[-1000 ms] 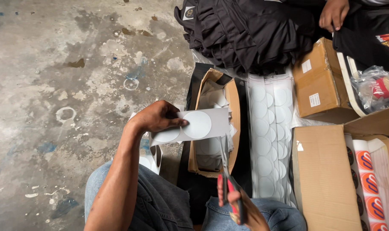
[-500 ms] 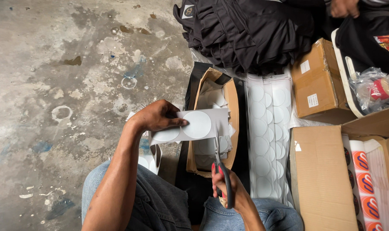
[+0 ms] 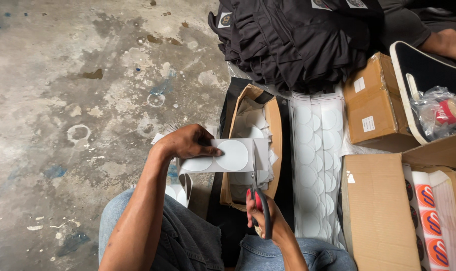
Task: The person sits on the floor and uses scissors to cut circular stickers from a long white sheet. They repeatedly cut out individual circles and place them into a cardboard box.
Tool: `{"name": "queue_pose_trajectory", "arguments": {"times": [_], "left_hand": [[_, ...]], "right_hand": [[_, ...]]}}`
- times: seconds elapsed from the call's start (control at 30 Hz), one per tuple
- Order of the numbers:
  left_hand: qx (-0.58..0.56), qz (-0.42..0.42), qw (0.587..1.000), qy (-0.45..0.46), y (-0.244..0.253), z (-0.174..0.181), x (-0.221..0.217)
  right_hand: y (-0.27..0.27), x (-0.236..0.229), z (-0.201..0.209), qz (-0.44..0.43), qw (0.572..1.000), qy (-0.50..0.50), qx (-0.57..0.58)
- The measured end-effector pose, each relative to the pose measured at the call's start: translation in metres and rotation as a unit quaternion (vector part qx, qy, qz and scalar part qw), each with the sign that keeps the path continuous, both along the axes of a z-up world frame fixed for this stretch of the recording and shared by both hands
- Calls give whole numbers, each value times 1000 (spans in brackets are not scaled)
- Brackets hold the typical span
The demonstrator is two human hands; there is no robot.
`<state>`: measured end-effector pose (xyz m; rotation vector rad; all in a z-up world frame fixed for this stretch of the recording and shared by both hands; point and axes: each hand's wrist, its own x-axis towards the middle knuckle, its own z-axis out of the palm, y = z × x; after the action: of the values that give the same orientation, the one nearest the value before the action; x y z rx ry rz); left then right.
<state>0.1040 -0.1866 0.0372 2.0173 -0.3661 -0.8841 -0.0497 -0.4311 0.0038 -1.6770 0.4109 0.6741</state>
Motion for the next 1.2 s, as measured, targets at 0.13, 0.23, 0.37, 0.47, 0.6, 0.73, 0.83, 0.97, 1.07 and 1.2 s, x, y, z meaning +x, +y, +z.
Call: {"name": "queue_pose_trajectory", "arguments": {"times": [0.13,0.23,0.37,0.47,0.6,0.73,0.83,0.97,1.07,1.2], "left_hand": [[14,14,1000,-19,11,-4,-1],[25,43,998,-42,26,-2,-6],[91,46,992,-68,48,12,-14],[103,49,989,-95,60,21,-21],[118,71,987,-78,69,34,-27],[98,140,984,-46,79,42,-34],[104,163,980,-48,77,44,-32],[60,132,987,-73,52,53,-30],[4,105,991,-83,25,37,-21],[-39,53,994,-88,-16,-29,-9]], "right_hand": [[15,12,6,-29,999,27,-32],[19,16,5,23,998,-12,-65],[22,27,-6,65,995,-29,64],[31,39,-10,105,989,-40,98],[56,52,8,74,992,-5,100],[74,53,27,80,995,-40,35],[47,49,-20,70,995,-65,34],[-18,18,-80,29,999,-37,-26],[-26,-6,-76,-38,996,-64,54],[-9,-12,-21,-150,972,-169,64]]}}
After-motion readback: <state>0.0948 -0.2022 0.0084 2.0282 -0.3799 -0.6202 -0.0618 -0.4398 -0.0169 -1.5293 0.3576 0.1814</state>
